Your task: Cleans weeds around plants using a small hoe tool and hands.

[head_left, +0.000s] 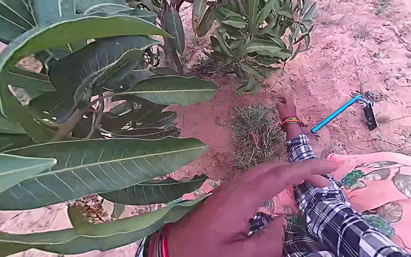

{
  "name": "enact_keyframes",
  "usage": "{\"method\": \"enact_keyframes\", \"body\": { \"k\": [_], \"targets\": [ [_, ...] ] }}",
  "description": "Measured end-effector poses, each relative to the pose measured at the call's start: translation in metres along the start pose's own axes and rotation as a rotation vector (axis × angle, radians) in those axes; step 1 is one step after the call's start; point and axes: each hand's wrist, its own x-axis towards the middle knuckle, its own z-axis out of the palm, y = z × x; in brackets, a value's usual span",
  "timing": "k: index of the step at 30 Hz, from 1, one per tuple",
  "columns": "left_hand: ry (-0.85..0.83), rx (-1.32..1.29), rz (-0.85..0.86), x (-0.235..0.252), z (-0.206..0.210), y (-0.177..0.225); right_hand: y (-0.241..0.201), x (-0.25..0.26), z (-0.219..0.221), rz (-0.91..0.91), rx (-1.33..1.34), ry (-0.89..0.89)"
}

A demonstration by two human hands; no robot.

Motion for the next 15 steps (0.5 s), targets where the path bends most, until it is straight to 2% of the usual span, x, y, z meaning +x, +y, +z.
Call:
{"method": "enact_keyframes", "body": {
  "k": [2, 5, 7, 9, 11, 12, 15],
  "targets": [
    [0.134, 0.042, -0.270, 0.000, -0.046, -0.062, 0.041, -0.004, 0.018, 0.197, -0.075, -0.067],
    [0.414, 0.053, -0.827, 0.007, -0.095, -0.164, 0.103, -0.024, 0.036, 0.465, -0.130, -0.005],
    [0.564, -0.004, -1.120, 0.005, -0.099, -0.237, 0.132, -0.037, 0.043, 0.588, -0.163, 0.042],
    [0.568, 0.062, -1.348, -0.007, -0.086, -0.301, 0.146, -0.043, 0.051, 0.699, -0.132, 0.080],
    [0.510, 0.160, -1.477, -0.023, -0.062, -0.348, 0.153, -0.046, 0.057, 0.755, -0.060, 0.126],
    [0.477, 0.202, -1.476, -0.028, -0.049, -0.366, 0.154, -0.046, 0.058, 0.753, -0.072, 0.111],
    [0.533, 0.315, -1.330, -0.046, -0.025, -0.425, 0.142, -0.049, 0.075, 0.742, -0.073, -0.047]
  ]
}}
